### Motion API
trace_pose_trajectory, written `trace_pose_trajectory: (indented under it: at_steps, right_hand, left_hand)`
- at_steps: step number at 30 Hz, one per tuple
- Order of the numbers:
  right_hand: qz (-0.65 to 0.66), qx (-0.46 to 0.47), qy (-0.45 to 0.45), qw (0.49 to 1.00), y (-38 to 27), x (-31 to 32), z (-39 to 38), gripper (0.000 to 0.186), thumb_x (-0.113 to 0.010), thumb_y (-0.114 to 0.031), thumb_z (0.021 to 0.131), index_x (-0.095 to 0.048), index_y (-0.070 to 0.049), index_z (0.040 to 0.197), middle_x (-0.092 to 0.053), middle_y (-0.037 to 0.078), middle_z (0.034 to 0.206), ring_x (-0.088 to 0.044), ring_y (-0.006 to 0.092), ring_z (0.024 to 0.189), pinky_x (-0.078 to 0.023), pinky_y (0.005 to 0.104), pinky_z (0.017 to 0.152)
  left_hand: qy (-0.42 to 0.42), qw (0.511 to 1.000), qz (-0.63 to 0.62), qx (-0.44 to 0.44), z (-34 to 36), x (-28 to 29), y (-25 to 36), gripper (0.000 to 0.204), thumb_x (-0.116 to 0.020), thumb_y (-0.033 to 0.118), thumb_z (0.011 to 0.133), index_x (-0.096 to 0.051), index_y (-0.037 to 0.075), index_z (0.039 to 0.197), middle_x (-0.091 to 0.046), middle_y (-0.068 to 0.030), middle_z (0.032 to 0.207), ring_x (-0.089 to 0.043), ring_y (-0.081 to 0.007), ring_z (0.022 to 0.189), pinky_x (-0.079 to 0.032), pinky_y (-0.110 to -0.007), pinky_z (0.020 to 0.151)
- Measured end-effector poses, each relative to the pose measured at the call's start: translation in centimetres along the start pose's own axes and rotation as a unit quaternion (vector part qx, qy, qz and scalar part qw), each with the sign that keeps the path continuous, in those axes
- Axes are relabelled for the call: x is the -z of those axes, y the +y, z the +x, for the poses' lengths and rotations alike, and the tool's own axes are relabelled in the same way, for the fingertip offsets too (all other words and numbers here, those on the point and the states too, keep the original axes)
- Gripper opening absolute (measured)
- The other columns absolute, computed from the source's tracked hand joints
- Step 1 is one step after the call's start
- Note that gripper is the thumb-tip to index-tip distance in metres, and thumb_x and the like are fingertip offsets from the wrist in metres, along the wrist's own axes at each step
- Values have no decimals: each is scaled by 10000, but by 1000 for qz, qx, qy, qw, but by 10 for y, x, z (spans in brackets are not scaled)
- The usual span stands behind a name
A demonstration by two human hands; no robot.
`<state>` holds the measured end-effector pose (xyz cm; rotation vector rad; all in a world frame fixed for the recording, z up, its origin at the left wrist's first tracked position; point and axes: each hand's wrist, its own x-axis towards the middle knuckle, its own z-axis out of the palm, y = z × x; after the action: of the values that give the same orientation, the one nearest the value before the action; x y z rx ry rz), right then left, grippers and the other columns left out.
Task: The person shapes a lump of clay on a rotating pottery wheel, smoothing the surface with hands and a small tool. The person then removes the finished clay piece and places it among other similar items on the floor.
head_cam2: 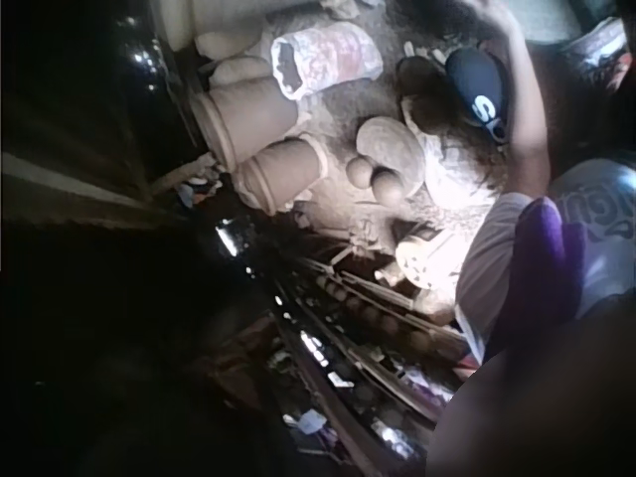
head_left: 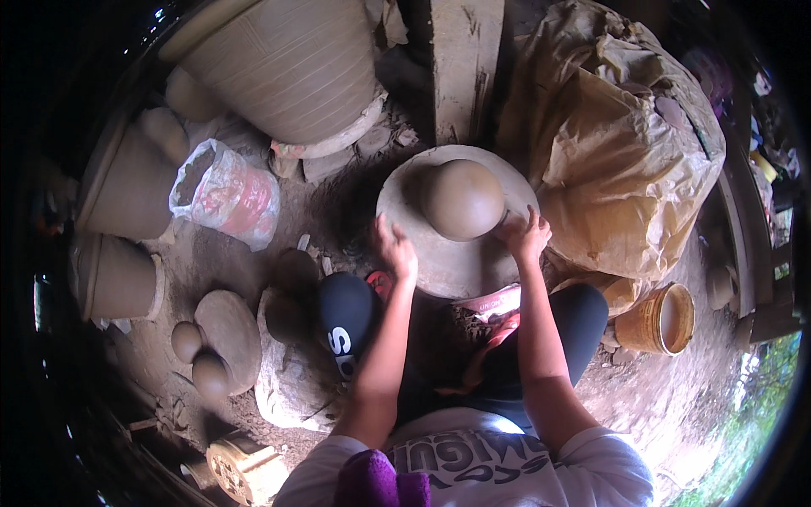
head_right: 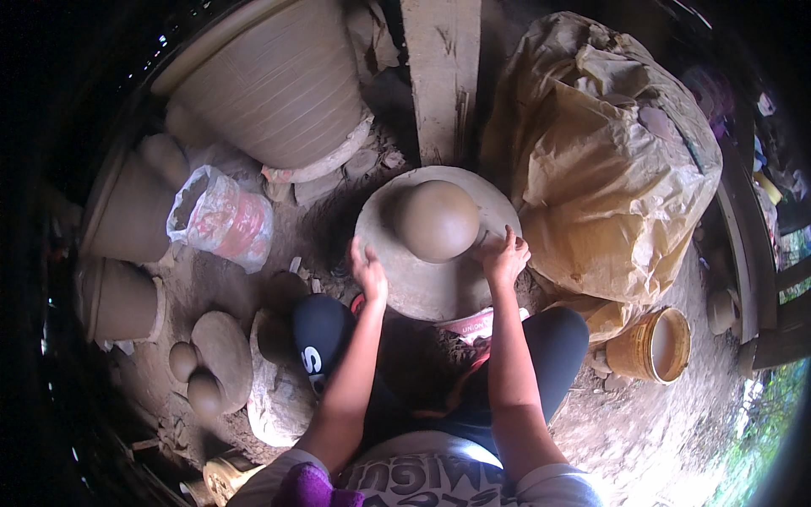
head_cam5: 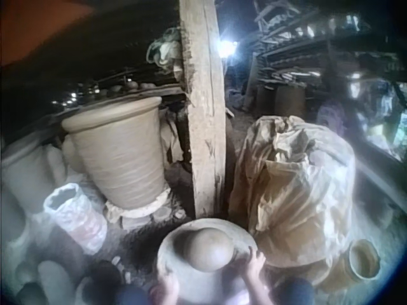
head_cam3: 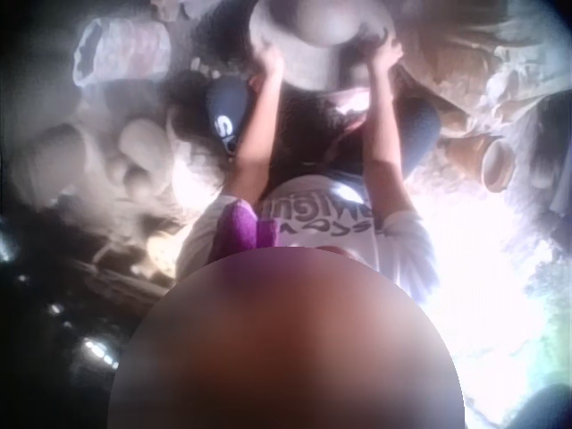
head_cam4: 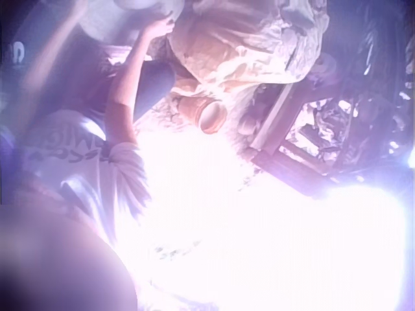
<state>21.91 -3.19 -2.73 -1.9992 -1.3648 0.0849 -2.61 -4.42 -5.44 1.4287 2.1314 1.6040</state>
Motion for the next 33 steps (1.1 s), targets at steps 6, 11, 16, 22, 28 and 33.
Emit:
trace_pose_trajectory:
  at_steps: [6, 11, 16, 22, 28, 33]
  right_hand:
    - [417, -80, -130, 896, -24, 4, 2, 595, -514, -416, 882, -414, 31, 1263, -466, 217, 1255, -459, 256, 1151, -354, 318, 958]
    - [522, -241, -203, 793, -29, -15, -1, 492, -506, -506, 856, -559, -40, 1007, -549, 38, 898, -484, 137, 803, -374, 280, 690]
    - [612, -254, -200, 722, -40, -3, -1, 377, -530, -391, 869, -575, -69, 1060, -584, 26, 994, -532, 163, 901, -405, 327, 763]
    - [753, -154, -353, 533, -91, 46, -6, 623, -380, -526, 887, -295, -132, 1362, -300, 94, 1398, -272, 294, 1282, -251, 555, 996]
    - [837, -133, -376, 375, -136, 60, -29, 564, -560, -401, 838, -390, -106, 1289, -383, 102, 1328, -356, 299, 1222, -348, 547, 947]
    - [781, -81, -481, 390, -193, 74, -59, 574, -560, -389, 842, -367, -89, 1292, -363, 115, 1333, -379, 295, 1205, -379, 535, 929]
  left_hand:
    - [-316, 845, -309, 300, 54, -16, 49, 1000, -445, 709, 750, -247, -77, 1336, -207, -210, 1428, -172, -271, 1332, -154, -401, 1070]
    - [-317, 850, -257, 333, 35, -23, 75, 1134, -597, 685, 654, -157, -92, 1354, -179, -254, 1421, -194, -313, 1328, -187, -382, 1076]
    - [-290, 850, -329, 292, 17, -10, 94, 1139, -634, 615, 682, -34, -56, 1380, -146, -234, 1437, -162, -298, 1337, -164, -385, 1083]
    - [-236, 935, -228, 131, 19, 52, 141, 992, -614, 617, 696, -173, 81, 1404, -121, -218, 1439, -134, -332, 1337, -194, -427, 1071]
    - [-180, 826, -503, 180, 31, 139, 133, 953, -511, 626, 772, -14, 140, 1423, -5, -101, 1486, -23, -283, 1361, -73, -424, 1087]
    - [-43, 702, -685, 191, 37, 160, 91, 397, -398, 441, 916, -566, 81, 914, -590, -13, 825, -549, -119, 741, -433, -288, 686]
